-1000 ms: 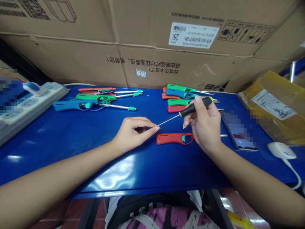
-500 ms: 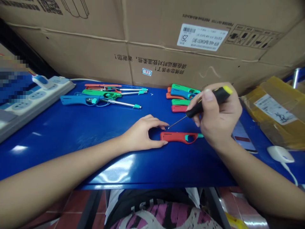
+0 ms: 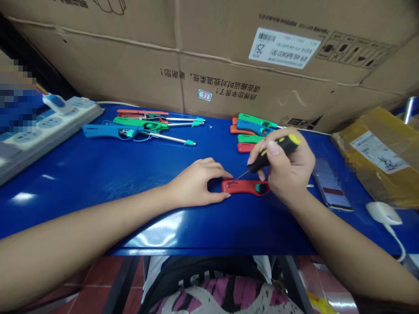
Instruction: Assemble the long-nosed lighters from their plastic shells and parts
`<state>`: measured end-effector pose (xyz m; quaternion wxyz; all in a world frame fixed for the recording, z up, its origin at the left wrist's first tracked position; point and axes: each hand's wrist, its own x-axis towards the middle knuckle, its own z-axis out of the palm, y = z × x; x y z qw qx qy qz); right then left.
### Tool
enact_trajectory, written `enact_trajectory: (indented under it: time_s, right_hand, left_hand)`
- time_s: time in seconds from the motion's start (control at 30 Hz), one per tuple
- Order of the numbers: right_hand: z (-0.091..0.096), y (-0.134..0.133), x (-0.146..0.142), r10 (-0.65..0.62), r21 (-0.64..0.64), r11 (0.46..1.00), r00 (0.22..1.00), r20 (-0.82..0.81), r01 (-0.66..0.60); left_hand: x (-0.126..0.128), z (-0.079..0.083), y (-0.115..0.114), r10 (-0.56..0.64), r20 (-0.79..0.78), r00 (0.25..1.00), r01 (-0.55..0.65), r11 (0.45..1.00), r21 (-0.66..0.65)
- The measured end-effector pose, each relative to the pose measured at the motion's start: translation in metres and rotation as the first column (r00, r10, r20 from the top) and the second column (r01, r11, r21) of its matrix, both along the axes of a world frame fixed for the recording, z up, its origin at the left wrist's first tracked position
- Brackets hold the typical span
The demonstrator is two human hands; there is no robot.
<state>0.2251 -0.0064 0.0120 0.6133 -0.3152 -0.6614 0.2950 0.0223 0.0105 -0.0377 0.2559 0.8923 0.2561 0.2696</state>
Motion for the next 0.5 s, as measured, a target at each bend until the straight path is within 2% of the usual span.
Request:
enact_trajectory:
  time_s: [0.1, 0.5]
  right_hand:
    - [-0.0041, 0.0035, 0.0021, 0.035, 0.057, 0.998, 0.999, 0.016, -0.036]
    - [-0.0080, 0.0036, 0.0036, 0.020, 0.092, 0.995, 0.996, 0.085, -0.028]
  left_hand:
    - [-0.0002, 0.0001, 0.0000, -0.004, 0.006, 1.000, 0.004, 1.000, 0.006]
    - [0.0001, -0.0005, 0.0008, -0.010, 0.006, 1.000, 0.010, 1.000, 0.009]
